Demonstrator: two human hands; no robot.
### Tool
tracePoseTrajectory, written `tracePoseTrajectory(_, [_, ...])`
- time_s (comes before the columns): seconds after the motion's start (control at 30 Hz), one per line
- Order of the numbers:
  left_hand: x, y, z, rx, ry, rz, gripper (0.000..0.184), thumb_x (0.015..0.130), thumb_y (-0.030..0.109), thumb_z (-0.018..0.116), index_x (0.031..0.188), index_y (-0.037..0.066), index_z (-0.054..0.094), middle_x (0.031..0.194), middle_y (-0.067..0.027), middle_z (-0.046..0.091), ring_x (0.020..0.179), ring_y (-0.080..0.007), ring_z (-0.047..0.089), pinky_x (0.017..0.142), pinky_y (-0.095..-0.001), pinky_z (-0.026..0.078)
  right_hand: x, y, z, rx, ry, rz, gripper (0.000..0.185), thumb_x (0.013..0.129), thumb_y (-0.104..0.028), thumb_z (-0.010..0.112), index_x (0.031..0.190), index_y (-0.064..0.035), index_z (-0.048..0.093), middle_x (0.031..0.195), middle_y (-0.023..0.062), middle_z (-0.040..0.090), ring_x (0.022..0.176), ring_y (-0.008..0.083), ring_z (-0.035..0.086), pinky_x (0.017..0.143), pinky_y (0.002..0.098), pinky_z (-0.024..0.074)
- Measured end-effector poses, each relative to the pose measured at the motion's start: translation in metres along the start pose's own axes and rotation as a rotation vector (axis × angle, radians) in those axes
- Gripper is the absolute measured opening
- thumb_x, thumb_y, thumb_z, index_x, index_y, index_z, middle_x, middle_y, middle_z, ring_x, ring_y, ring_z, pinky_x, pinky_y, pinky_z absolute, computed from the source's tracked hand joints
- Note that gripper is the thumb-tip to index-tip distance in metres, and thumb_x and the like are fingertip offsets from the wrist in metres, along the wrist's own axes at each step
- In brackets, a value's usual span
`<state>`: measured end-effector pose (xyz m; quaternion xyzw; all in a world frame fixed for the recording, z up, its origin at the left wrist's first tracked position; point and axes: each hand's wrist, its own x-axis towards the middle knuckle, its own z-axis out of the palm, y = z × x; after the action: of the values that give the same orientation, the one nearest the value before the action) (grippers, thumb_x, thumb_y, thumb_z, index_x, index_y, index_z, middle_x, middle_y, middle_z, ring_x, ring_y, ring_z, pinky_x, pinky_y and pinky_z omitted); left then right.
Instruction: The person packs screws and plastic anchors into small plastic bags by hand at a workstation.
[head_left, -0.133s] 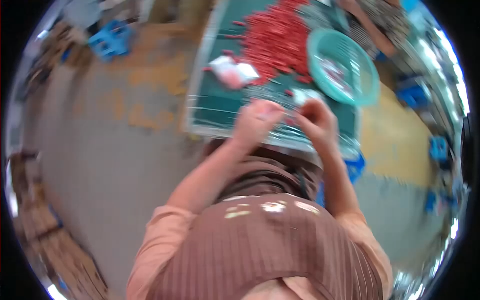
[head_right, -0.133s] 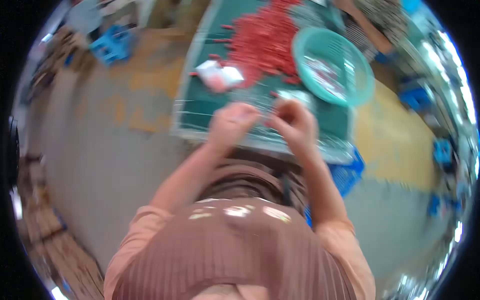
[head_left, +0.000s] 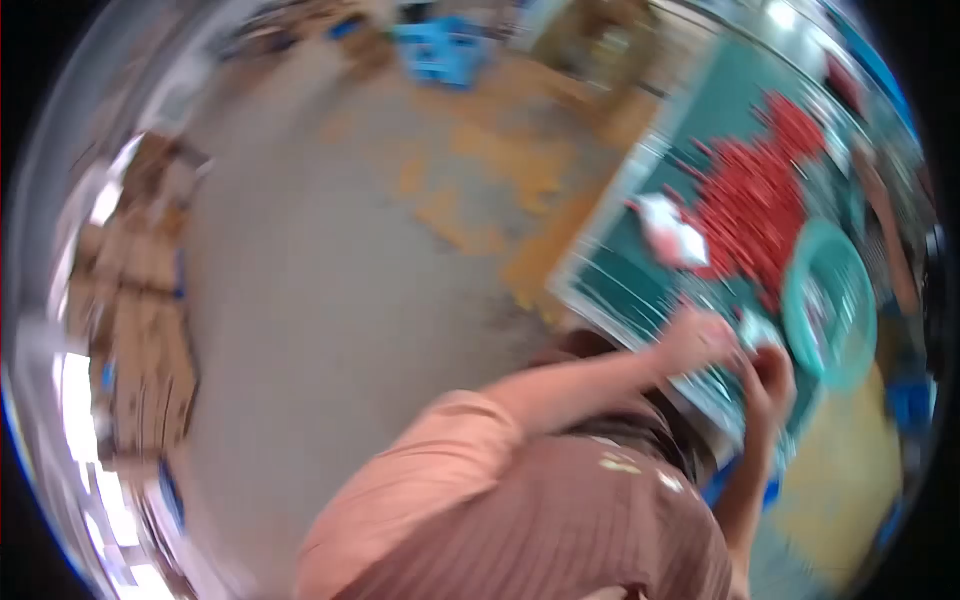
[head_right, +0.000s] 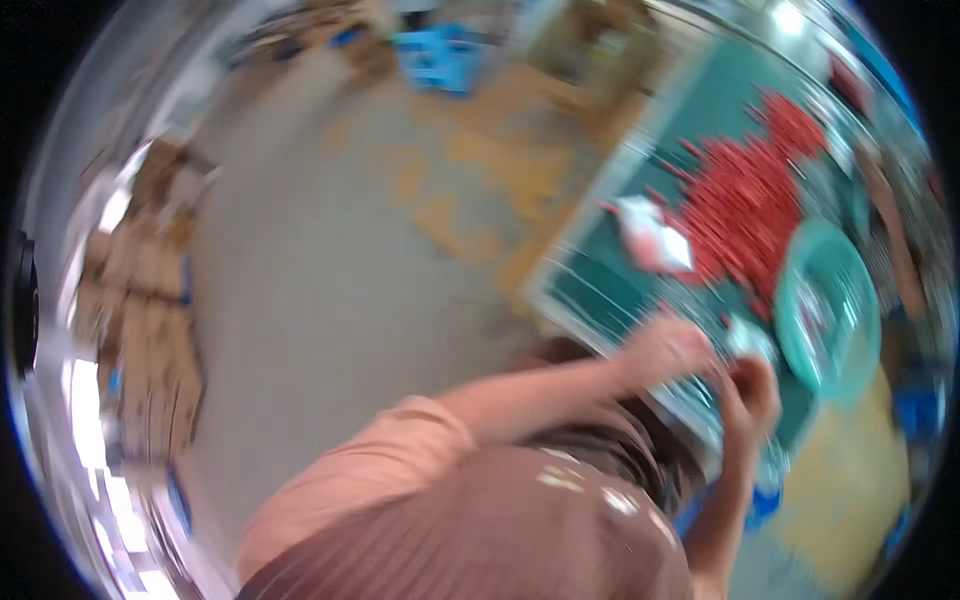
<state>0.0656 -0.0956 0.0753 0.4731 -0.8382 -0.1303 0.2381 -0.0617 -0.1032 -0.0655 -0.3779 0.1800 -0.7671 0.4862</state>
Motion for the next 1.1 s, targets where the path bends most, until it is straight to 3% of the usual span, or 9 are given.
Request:
tracePoseTrajectory(0.1, [-0.003, 0.14, 0.193, -0.728, 0.202, -0.068, 0.009, 0.08, 0.006, 0.07, 0.076, 0.0, 0.064, 0.073, -0.0077, 0.066, 0.068, -0.0119, 0.065, 0.062, -0.0269, 0.052, -0.021, -0.161, -0.201, -0.415, -0.202, 0.139, 0.029, 0.086, 0.004, 0.064, 0.113, -0.0008, 0.056, 0.09, 0.0017, 0.058, 0.079, 0.0086, 0.056, 0.073, 0.0221, 0.0473])
tracePoseTrajectory(0.27, [-0.054, 0.307, 0.222, -1.3, 0.328, -0.182, 0.008, 0.077, -0.001, 0.068, 0.073, -0.002, 0.062, 0.068, -0.0087, 0.064, 0.065, -0.0133, 0.065, 0.059, -0.0272, 0.052, -0.055, -0.381, -0.198, -0.795, -0.368, 0.375, 0.024, 0.087, 0.007, 0.061, 0.109, -0.0001, 0.053, 0.089, 0.0033, 0.056, 0.078, 0.0097, 0.056, 0.072, 0.0225, 0.0471])
tracePoseTrajectory(0.33, [-0.055, 0.159, 0.188, -1.268, 0.2, -0.177, 0.008, 0.076, -0.001, 0.068, 0.072, -0.003, 0.061, 0.068, -0.0089, 0.064, 0.065, -0.0136, 0.065, 0.059, -0.0273, 0.051, -0.047, -0.243, -0.155, -0.737, -0.31, 0.413, 0.024, 0.087, 0.006, 0.061, 0.108, -0.0004, 0.052, 0.089, 0.0042, 0.057, 0.077, 0.0103, 0.056, 0.071, 0.0227, 0.0474])
tracePoseTrajectory(0.57, [-0.051, 0.152, 0.191, -1.157, -0.052, -0.269, 0.01, 0.073, 0.006, 0.066, 0.081, 0.001, 0.062, 0.072, -0.0069, 0.062, 0.066, -0.0137, 0.06, 0.061, -0.03, 0.048, -0.048, -0.307, -0.165, -1.09, -0.322, 0.498, 0.015, 0.084, -0.001, 0.07, 0.095, -0.0018, 0.059, 0.089, 0.005, 0.058, 0.082, 0.0166, 0.053, 0.077, 0.0287, 0.0467])
tracePoseTrajectory(0.73, [-0.051, 0.136, 0.172, -1.352, -0.224, -0.594, 0.021, 0.075, 0.009, 0.059, 0.096, 0.005, 0.061, 0.083, -0.0076, 0.06, 0.072, -0.0191, 0.059, 0.062, -0.0329, 0.048, -0.052, -0.404, -0.218, -1.314, -0.219, 0.846, 0.035, 0.083, -0.008, 0.073, 0.115, 0.0023, 0.062, 0.115, 0.0133, 0.064, 0.104, 0.0219, 0.06, 0.094, 0.0322, 0.0481])
tracePoseTrajectory(0.77, [-0.041, 0.128, 0.189, -0.994, -0.231, -0.426, 0.019, 0.076, 0.013, 0.061, 0.094, 0.006, 0.065, 0.085, -0.0084, 0.06, 0.072, -0.0218, 0.061, 0.062, -0.0353, 0.051, -0.047, -0.393, -0.257, -1.288, -0.299, 0.723, 0.025, 0.086, -0.007, 0.069, 0.109, 0.0012, 0.062, 0.101, 0.0089, 0.063, 0.092, 0.0163, 0.058, 0.083, 0.0282, 0.0465])
tracePoseTrajectory(0.8, [-0.044, 0.121, 0.214, -1.179, -0.204, -0.455, 0.021, 0.078, 0.012, 0.06, 0.097, 0.005, 0.065, 0.086, -0.0088, 0.061, 0.071, -0.0212, 0.062, 0.062, -0.0353, 0.052, -0.052, -0.403, -0.302, -1.293, -0.349, 0.606, 0.015, 0.089, -0.005, 0.066, 0.102, 0.0001, 0.061, 0.087, 0.0045, 0.062, 0.079, 0.0107, 0.055, 0.072, 0.0242, 0.0449])
tracePoseTrajectory(0.9, [-0.054, 0.121, 0.185, -1.418, -0.214, -0.53, 0.029, 0.079, 0.008, 0.057, 0.106, 0.0, 0.063, 0.083, -0.0096, 0.062, 0.067, -0.0193, 0.062, 0.062, -0.0339, 0.055, -0.058, -0.389, -0.176, -1.349, -0.15, 0.592, 0.011, 0.089, -0.004, 0.063, 0.099, 0.0006, 0.063, 0.084, 0.0019, 0.062, 0.078, 0.0096, 0.057, 0.071, 0.0232, 0.0456])
tracePoseTrajectory(1.1, [-0.062, 0.127, 0.179, -1.665, -0.155, -0.667, 0.02, 0.091, 0.017, 0.063, 0.104, 0.001, 0.063, 0.084, -0.0042, 0.063, 0.072, -0.0113, 0.061, 0.059, -0.0279, 0.055, -0.054, -0.33, -0.157, -1.171, -0.201, 0.551, 0.016, 0.084, -0.003, 0.066, 0.099, 0.002, 0.064, 0.083, 0.0024, 0.065, 0.078, 0.0064, 0.059, 0.07, 0.0228, 0.0473])
